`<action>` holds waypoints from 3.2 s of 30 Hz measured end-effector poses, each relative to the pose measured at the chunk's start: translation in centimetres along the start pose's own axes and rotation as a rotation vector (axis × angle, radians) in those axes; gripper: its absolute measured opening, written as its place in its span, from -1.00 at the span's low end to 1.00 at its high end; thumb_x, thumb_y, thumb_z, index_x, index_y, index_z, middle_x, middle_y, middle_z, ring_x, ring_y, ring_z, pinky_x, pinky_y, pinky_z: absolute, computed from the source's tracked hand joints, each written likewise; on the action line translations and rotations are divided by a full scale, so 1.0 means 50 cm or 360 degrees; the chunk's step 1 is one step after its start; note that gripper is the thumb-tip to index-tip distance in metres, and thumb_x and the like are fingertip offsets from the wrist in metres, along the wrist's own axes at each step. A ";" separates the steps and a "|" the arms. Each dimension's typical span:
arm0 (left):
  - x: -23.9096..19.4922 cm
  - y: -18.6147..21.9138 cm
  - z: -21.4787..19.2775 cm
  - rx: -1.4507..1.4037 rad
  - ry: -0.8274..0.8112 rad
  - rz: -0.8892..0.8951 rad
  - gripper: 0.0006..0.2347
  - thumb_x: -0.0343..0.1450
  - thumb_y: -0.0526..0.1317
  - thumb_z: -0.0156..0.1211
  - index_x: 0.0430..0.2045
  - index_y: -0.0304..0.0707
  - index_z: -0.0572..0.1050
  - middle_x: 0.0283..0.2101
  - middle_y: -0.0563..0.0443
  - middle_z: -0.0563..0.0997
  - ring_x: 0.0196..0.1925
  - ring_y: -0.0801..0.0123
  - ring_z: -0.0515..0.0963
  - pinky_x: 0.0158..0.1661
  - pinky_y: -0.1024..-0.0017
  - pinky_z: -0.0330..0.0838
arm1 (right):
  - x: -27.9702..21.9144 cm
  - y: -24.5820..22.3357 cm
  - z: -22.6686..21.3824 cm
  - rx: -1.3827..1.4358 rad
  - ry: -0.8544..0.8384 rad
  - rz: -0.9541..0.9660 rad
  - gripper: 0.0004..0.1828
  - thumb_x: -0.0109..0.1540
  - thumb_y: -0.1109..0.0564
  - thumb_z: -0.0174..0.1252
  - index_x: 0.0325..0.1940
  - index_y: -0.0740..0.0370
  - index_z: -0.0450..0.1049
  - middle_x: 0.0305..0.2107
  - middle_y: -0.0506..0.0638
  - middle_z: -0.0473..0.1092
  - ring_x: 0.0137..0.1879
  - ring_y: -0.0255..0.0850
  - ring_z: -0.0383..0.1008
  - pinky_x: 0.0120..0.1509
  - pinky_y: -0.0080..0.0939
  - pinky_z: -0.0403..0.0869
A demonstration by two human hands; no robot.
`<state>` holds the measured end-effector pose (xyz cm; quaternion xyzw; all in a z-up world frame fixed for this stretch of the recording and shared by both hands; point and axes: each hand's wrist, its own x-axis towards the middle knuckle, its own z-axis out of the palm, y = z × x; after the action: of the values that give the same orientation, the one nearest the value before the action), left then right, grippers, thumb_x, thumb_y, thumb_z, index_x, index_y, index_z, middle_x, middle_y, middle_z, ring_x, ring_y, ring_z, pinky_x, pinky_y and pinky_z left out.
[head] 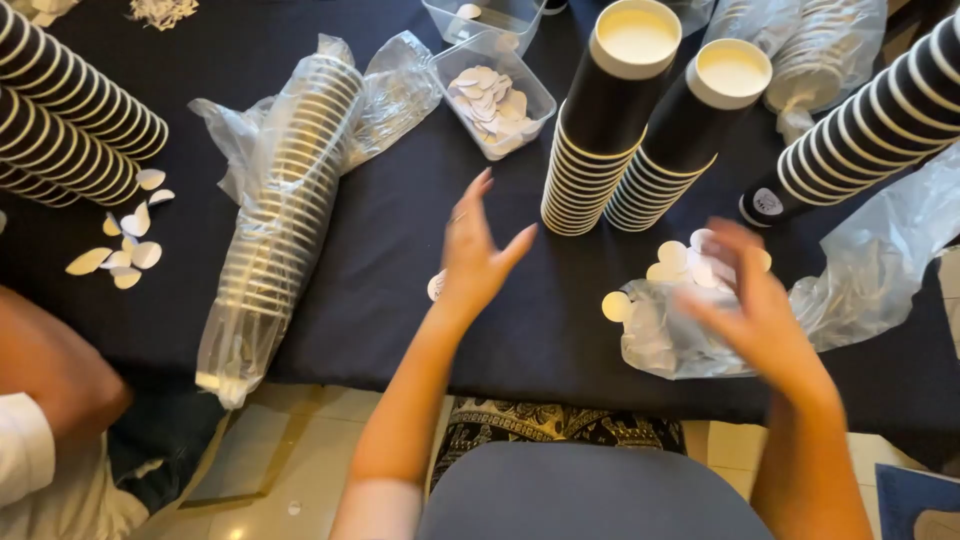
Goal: Applying circular logo stickers to the sides of paper coffee cups
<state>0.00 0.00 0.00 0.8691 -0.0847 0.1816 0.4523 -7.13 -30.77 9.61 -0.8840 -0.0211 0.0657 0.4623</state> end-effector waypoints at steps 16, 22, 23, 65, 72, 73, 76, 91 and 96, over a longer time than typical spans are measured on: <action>-0.195 -0.049 -0.078 0.0696 0.0004 -0.0094 -0.56 0.36 -0.12 0.35 0.15 -0.12 0.47 0.27 -0.13 0.44 0.31 -0.10 0.37 0.22 -0.07 0.28 | -0.167 0.344 -0.090 -0.0030 -0.0258 0.0416 -0.64 0.18 0.45 0.05 -0.17 0.21 0.69 -0.62 0.03 0.58 -0.20 -0.25 0.67 0.13 -0.24 0.50; -0.199 0.036 -0.039 0.0517 0.0081 0.0366 -0.66 0.39 -0.26 0.33 0.06 -0.21 0.50 0.22 -0.20 0.42 0.25 -0.14 0.39 0.22 -0.05 0.34 | -0.193 0.305 -0.154 0.0285 0.0512 -0.0062 -0.87 0.36 0.38 0.05 -0.07 0.32 0.49 -0.25 0.11 0.52 -0.04 -0.13 0.55 0.22 -0.15 0.50; -0.203 0.053 -0.027 0.0439 0.0049 0.0395 -0.66 0.38 -0.23 0.33 0.05 -0.17 0.51 0.22 -0.15 0.44 0.26 -0.19 0.39 0.25 -0.09 0.29 | -0.174 0.352 -0.174 0.0220 0.0791 -0.0101 -0.83 0.43 0.39 0.07 0.07 0.27 0.47 -0.09 0.09 0.48 0.07 -0.16 0.50 0.30 -0.20 0.50; -0.256 0.440 0.512 -0.0494 -0.1422 0.1236 -0.51 0.49 0.06 -0.06 0.35 0.02 0.30 0.45 -0.20 0.29 0.52 -0.17 0.24 0.46 -0.21 0.12 | 0.340 0.601 -0.353 -0.0257 0.0658 -0.0377 -0.13 0.33 0.41 0.05 0.58 -0.19 -0.10 0.32 0.40 0.32 0.29 0.39 0.42 0.32 0.05 0.36; -0.308 0.368 0.669 0.0694 -0.0934 0.1302 -0.03 0.27 0.65 -0.16 0.50 0.08 0.08 0.57 -0.12 0.05 0.61 -0.11 0.03 0.47 -0.26 -0.08 | 0.339 0.598 -0.382 -0.0031 0.0662 -0.0611 -0.04 0.46 0.35 0.32 0.65 0.09 -0.25 0.60 0.12 -0.21 0.72 0.09 -0.22 0.76 0.26 -0.05; -0.307 0.367 0.672 0.0700 -0.0932 0.1305 -0.03 0.27 0.65 -0.16 0.50 0.08 0.08 0.57 -0.12 0.05 0.61 -0.11 0.03 0.47 -0.26 -0.08 | 0.289 0.546 -0.378 -0.0027 0.0664 -0.0616 -0.04 0.46 0.35 0.32 0.65 0.09 -0.25 0.60 0.12 -0.21 0.72 0.09 -0.22 0.76 0.26 -0.05; -0.305 0.366 0.678 0.0534 -0.0891 0.1198 -0.12 0.30 0.56 -0.18 0.47 0.08 0.15 0.56 -0.13 0.11 0.62 -0.11 0.05 0.47 -0.26 -0.06 | 0.155 0.438 -0.357 -0.0365 0.1028 -0.0493 -0.30 0.56 0.21 0.13 0.62 0.10 -0.16 0.54 0.17 0.00 0.66 0.11 0.00 0.73 0.18 0.01; -0.234 0.267 0.288 -0.0174 -0.0541 0.1164 -0.80 0.49 -0.37 0.15 -0.02 -0.36 0.56 0.13 -0.17 0.55 0.17 -0.11 0.56 0.28 -0.22 0.35 | -0.026 0.330 -0.285 -0.0652 0.0763 -0.0773 -0.54 0.46 0.22 0.10 0.42 0.48 0.32 0.28 0.51 0.26 0.41 0.36 0.22 0.51 0.25 0.15; -0.224 0.176 0.077 0.0355 -0.0100 0.0863 -0.81 0.48 -0.44 0.06 -0.06 -0.39 0.54 0.01 -0.15 0.61 0.00 0.00 0.55 0.11 0.03 0.43 | -0.048 0.263 -0.172 -0.0743 0.0553 -0.0801 -0.64 0.45 0.20 0.22 0.32 0.39 0.52 0.27 0.38 0.31 0.33 0.26 0.30 0.48 0.15 0.28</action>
<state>-12.13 -8.41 0.24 0.8643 -0.3072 0.2770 0.2861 -8.64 -45.52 3.89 -0.9307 -0.1732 -0.2072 0.2469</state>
